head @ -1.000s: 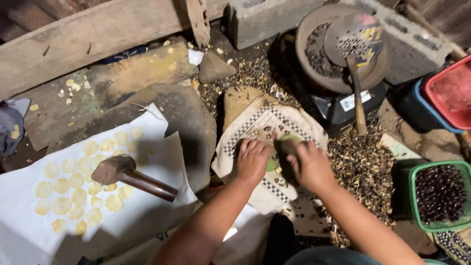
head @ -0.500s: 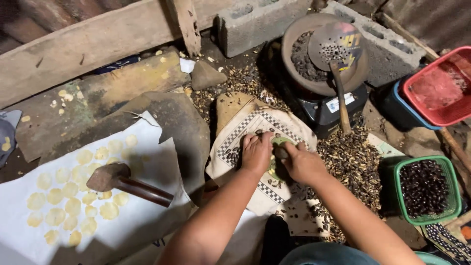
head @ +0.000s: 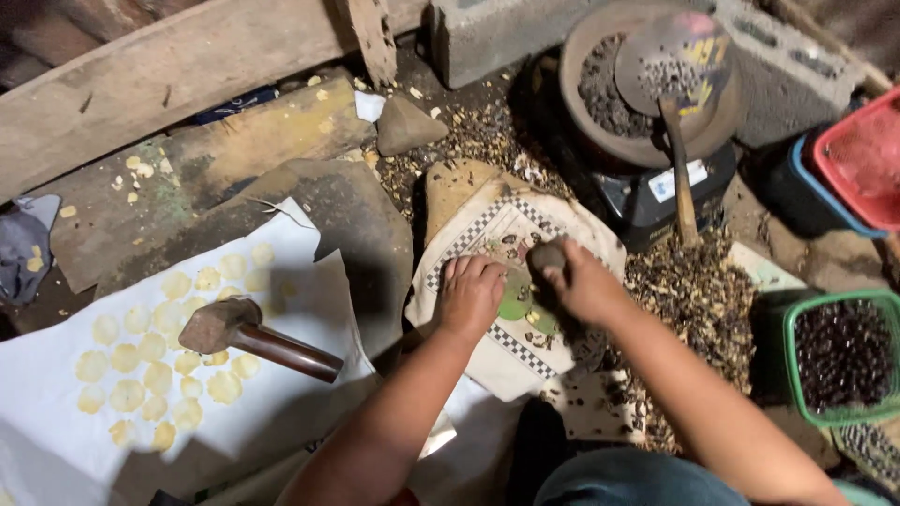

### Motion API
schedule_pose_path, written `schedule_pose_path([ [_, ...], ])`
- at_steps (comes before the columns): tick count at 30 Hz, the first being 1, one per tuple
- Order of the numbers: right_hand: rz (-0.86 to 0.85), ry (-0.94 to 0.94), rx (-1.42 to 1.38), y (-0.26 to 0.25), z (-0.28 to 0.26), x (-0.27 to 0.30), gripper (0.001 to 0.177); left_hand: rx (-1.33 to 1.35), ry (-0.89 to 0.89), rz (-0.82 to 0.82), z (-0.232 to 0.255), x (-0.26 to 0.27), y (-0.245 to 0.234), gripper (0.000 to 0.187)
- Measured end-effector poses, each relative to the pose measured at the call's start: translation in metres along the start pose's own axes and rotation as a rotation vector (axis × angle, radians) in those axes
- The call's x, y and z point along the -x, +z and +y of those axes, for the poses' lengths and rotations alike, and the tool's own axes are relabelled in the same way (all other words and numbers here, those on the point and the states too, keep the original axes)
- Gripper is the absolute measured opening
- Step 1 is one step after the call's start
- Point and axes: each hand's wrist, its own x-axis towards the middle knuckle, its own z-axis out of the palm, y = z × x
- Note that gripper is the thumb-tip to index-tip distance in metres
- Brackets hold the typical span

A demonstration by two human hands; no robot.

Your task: Manually processing nuts by cracking shells with a mallet and stone, and stirring them in a roasting pot.

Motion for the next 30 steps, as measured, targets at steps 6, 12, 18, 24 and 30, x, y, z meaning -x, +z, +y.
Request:
schedule_pose_path([
  [6,-0.08,0.036,0.16,0.008,0.016,-0.018,0.049,-0.066,-0.112,-0.077,0.002,-0.011,0.023,0.021],
  [12,0.002,-0.014,0.328,-0.004,0.002,0.015,0.055,1.031,-0.959,-0.232,0.098,-0.075,-0.111,0.035],
  [18,0.073,0.146,0.224,-0.003,0.044,0.014,0.056,0.136,-0.075,-0.29,0.045,-0.041,0.04,0.046],
  [24,0.123,-0.213,0.354,0.023,0.021,0.011,0.054,-0.029,0.027,-0.012,0.023,-0.017,-0.034,0.051],
  [30,-0.009,-0.012,0.097,0.003,0.022,0.001,0.055,-0.039,0.042,-0.037,-0.017,0.015,-0.007,0.039],
])
